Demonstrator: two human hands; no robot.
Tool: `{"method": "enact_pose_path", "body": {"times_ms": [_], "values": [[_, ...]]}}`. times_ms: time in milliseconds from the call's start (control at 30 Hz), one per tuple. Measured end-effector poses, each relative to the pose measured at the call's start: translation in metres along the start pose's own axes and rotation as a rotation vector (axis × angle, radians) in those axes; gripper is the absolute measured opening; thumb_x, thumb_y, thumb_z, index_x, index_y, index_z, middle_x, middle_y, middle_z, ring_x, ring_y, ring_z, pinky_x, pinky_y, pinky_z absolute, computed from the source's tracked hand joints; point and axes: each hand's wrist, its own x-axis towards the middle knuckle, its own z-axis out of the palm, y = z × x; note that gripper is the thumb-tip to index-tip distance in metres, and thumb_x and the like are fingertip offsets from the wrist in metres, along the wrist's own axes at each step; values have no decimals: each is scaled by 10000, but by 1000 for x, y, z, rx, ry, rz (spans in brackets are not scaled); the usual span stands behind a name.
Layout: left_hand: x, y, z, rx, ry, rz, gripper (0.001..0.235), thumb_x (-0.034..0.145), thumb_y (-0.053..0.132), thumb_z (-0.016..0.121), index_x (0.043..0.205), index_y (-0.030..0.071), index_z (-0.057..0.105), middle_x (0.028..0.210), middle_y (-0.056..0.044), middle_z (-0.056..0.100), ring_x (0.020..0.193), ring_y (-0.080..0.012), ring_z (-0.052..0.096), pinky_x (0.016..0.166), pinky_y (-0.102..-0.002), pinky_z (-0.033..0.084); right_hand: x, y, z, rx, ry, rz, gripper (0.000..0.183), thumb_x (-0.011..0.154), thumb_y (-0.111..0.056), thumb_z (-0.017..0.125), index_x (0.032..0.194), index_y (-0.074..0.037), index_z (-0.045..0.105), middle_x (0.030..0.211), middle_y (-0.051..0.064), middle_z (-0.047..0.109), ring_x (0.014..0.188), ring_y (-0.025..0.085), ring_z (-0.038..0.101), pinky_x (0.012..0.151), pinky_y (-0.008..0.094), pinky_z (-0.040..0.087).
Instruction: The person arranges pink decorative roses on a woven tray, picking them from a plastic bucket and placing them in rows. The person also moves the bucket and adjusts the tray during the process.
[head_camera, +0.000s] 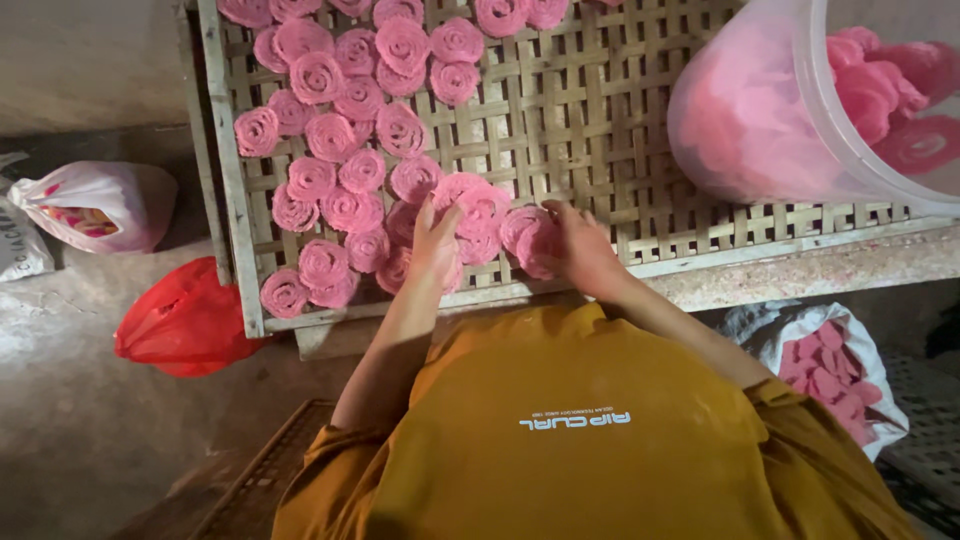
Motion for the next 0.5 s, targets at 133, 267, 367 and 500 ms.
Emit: {"method": "enact_pose_path", "body": {"times_ms": [133,267,367,500], "values": [[-5,6,10,-37,-79,94,776,948,85,667,1603,-32,267,1464,-166,490,1321,-249,505,1106,-426,436,7,12,2,6,-77,-35,711,695,-284,923,1276,-30,602,1184,224,622,1080,379,595,931,451,506],[-10,11,20,304,34,151,734,964,77,641,1585,-7,259,1532,-144,473,1385,-224,487,1151,-370,408,2,26,-12,449,-267,185,626,800,-198,852,1329,4,584,1198,148,731,1114,224,691,971,351,549],[-20,17,44,479,-34,118,655,959,75,588,1568,-2,358,1533,-175,504,1295,-285,513,1080,-398,437,0,18,-28,1085,-189,238,644,827,-74,800,1409,9,538,1248,154,675,1099,207,669,906,334,589],[-38,22,112,327,-286,-74,629,982,174,482,1583,30,367,1605,-159,399,1370,-302,387,1139,-432,311,-3,-21,-50,1064,19,77,600,909,-81,745,1444,-17,481,1330,129,618,1179,195,648,966,323,579]]}}
